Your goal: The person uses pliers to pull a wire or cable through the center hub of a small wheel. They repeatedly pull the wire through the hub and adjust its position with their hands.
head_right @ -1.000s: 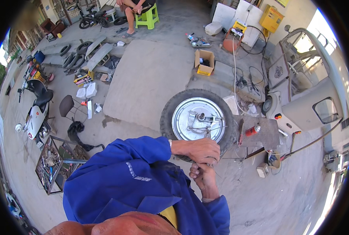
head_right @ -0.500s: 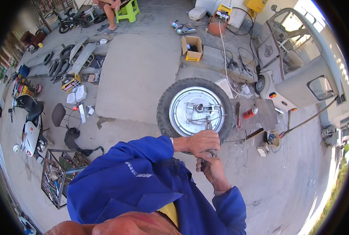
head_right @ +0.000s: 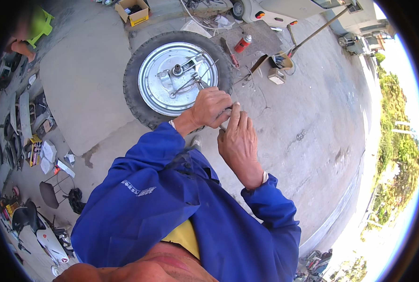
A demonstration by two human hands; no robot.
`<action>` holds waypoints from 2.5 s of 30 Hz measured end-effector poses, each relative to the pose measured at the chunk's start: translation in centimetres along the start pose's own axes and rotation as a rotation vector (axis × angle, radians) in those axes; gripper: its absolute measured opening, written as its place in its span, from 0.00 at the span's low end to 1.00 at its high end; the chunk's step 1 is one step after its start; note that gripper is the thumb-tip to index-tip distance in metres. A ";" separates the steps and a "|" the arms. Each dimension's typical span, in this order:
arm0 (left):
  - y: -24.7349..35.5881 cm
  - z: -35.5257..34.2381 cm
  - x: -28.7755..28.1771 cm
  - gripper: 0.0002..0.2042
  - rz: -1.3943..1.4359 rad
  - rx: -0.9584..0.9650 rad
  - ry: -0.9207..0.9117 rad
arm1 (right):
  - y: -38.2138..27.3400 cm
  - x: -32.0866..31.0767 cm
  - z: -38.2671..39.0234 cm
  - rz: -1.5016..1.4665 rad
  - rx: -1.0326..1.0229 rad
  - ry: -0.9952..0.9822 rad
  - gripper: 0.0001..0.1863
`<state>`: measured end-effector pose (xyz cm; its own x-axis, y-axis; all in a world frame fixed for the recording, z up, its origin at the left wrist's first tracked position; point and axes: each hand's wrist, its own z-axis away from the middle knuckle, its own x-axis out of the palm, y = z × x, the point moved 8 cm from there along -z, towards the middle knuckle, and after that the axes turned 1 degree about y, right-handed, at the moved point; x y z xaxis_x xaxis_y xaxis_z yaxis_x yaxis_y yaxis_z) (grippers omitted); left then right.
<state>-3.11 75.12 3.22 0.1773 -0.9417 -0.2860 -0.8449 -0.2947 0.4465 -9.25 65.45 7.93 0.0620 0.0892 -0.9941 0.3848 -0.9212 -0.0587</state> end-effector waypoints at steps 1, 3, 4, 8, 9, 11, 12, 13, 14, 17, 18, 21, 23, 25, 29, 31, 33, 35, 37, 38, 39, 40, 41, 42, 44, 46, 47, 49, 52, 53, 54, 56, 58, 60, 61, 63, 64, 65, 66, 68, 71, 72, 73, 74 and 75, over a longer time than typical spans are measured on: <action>0.0 0.0 -0.2 0.09 0.005 -0.015 0.005 | -0.6 0.1 0.2 0.070 0.025 0.076 0.46; -0.1 0.0 -0.2 0.08 0.029 -0.031 0.015 | -1.2 0.7 0.4 0.211 0.088 0.188 0.42; -0.2 0.0 -0.3 0.08 0.035 -0.039 0.022 | -1.3 1.4 0.4 0.276 0.121 0.224 0.39; -0.5 -0.5 -0.3 0.09 0.030 -0.077 0.043 | 0.2 2.1 -0.7 0.427 0.090 0.306 0.28; -0.7 -0.6 -0.2 0.09 0.011 -0.096 0.042 | 0.1 1.4 -1.3 0.437 0.038 0.339 0.23; -0.3 -0.8 -0.6 0.09 -0.014 -0.089 0.111 | 0.6 1.2 -2.1 0.467 -0.003 0.251 0.21; 0.0 -1.0 -1.0 0.08 -0.025 -0.060 0.182 | 0.8 1.1 -2.4 0.486 -0.026 0.211 0.20; 0.3 -1.1 -1.4 0.08 -0.037 -0.031 0.255 | 0.6 0.9 -2.5 0.494 -0.041 0.204 0.18; 0.4 -1.2 -1.5 0.08 -0.039 -0.034 0.261 | 0.9 1.0 -2.5 0.466 -0.012 0.182 0.18; 0.4 -0.9 -1.0 0.09 -0.045 -0.072 0.208 | 1.6 1.5 -2.4 0.371 0.036 0.105 0.15; -0.1 -1.2 -0.7 0.10 -0.049 -0.086 0.140 | 1.8 1.4 -2.7 0.334 0.031 0.089 0.14; -0.9 -1.4 0.2 0.11 -0.095 -0.176 0.030 | 3.0 1.5 -3.5 0.267 0.006 0.019 0.11; -1.3 -1.7 0.9 0.12 -0.135 -0.253 -0.039 | 4.0 1.6 -4.2 0.175 0.017 -0.029 0.10; -1.7 -1.9 1.5 0.13 -0.174 -0.338 -0.145 | 4.6 1.6 -4.7 0.125 0.061 -0.111 0.12; -2.5 -2.2 2.9 0.16 -0.183 -0.455 -0.358 | 6.0 2.5 -5.0 0.010 0.097 -0.194 0.14; -2.6 -1.8 3.8 0.15 -0.182 -0.462 -0.428 | 7.2 4.3 -4.2 -0.064 0.109 -0.198 0.15; -2.5 -1.9 3.8 0.16 -0.204 -0.435 -0.411 | 7.6 5.0 -4.1 -0.108 0.105 -0.182 0.13; -2.6 -1.9 3.9 0.16 -0.217 -0.451 -0.432 | 7.5 4.9 -4.5 -0.119 0.090 -0.148 0.10; -2.6 -1.8 3.7 0.15 -0.213 -0.519 -0.496 | 7.6 5.2 -4.5 -0.113 0.062 -0.140 0.13; -1.6 -1.9 3.1 0.14 -0.207 -0.418 -0.393 | 7.6 5.1 -4.6 -0.109 0.043 -0.135 0.14; -1.0 -1.1 2.3 0.15 -0.211 -0.323 -0.290 | 7.4 4.9 -5.0 -0.098 0.038 -0.102 0.14; 0.2 -0.6 0.8 0.17 -0.219 -0.225 -0.200 | 7.0 4.7 -4.8 -0.098 0.036 -0.068 0.14; 0.5 0.5 -0.7 0.20 -0.230 -0.225 -0.170 | 6.5 4.3 -4.8 -0.099 0.029 -0.035 0.14; 1.5 1.3 -3.0 0.24 -0.239 -0.225 -0.145 | 6.3 4.2 -4.8 -0.063 0.054 -0.066 0.15; 3.1 3.6 -6.4 0.32 -0.244 -0.261 -0.103 | 5.9 3.9 -4.7 -0.021 0.074 -0.129 0.16; 3.3 7.2 -11.0 0.37 -0.295 -0.320 -0.071 | 6.2 4.6 -4.2 -0.042 0.057 -0.110 0.17; 3.8 9.5 -12.8 0.36 -0.343 -0.348 -0.073 | 6.0 4.4 -4.0 -0.015 0.027 -0.127 0.17; 3.9 14.6 -17.7 0.35 -0.504 -0.475 -0.043 | 5.9 4.3 -3.8 0.035 0.027 -0.117 0.18; 7.0 25.9 -23.8 0.39 -0.843 -0.871 -0.018 | 4.8 3.9 -3.5 0.131 -0.030 -0.034 0.20; 8.4 31.1 -26.0 0.41 -0.967 -1.082 -0.026 | 5.2 4.5 -4.2 0.143 -0.066 -0.064 0.20; 9.4 36.3 -28.7 0.45 -1.000 -1.413 -0.048 | 5.5 4.7 -3.3 0.196 0.003 -0.136 0.22; 16.1 48.0 -32.3 0.50 -1.124 -1.820 0.268 | 5.8 4.8 -3.6 0.182 0.026 -0.111 0.21; 25.4 56.4 -32.6 0.52 -1.033 -2.233 0.675 | 7.9 6.3 -4.5 0.177 0.075 -0.092 0.21; 34.9 67.0 -29.3 0.52 -1.171 -2.288 0.970 | 7.5 6.3 -5.8 0.248 -0.083 -0.087 0.22; 40.1 72.0 -27.4 0.52 -1.107 -2.429 0.815 | 7.6 6.6 -6.5 0.273 -0.160 -0.107 0.22; 45.1 71.6 -25.2 0.51 -1.148 -2.383 1.141 | 7.7 6.4 -5.8 0.351 -0.239 -0.070 0.24; 47.1 70.8 -24.5 0.51 -1.162 -2.387 1.180 | 7.6 6.1 -5.7 0.347 -0.248 -0.055 0.23; 49.3 70.2 -23.4 0.50 -1.181 -2.394 1.226 | 7.3 6.2 -5.9 0.340 -0.260 -0.054 0.23; 51.6 69.9 -23.0 0.50 -1.250 -2.474 1.136 | 7.2 6.3 -6.1 0.336 -0.271 -0.063 0.22; 52.8 68.7 -24.7 0.48 -1.277 -2.595 1.063 | 7.3 6.1 -5.9 0.323 -0.255 -0.064 0.21; 53.9 67.9 -27.1 0.43 -1.204 -2.648 1.125 | 7.4 5.3 -5.4 0.291 -0.206 -0.053 0.20; 53.3 68.4 -27.8 0.41 -1.099 -2.649 1.227 | 7.3 4.8 -4.9 0.278 -0.174 -0.045 0.20; 51.5 68.4 -28.8 0.40 -0.960 -2.612 1.338 | 7.4 4.3 -4.0 0.267 -0.122 -0.030 0.20; 50.1 69.0 -29.2 0.38 -0.882 -2.510 1.512 | 7.5 3.6 -3.1 0.245 -0.070 -0.015 0.20; 58.2 77.0 -24.8 0.35 -0.760 -2.606 1.760 | 6.9 4.3 -4.7 0.196 -0.097 -0.079 0.19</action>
<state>-95.61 93.86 -28.98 0.5570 0.0389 -0.8296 0.2737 0.9345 0.2277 -2.02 61.23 3.68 0.0736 -0.1215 -0.9899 0.4598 -0.8767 0.1418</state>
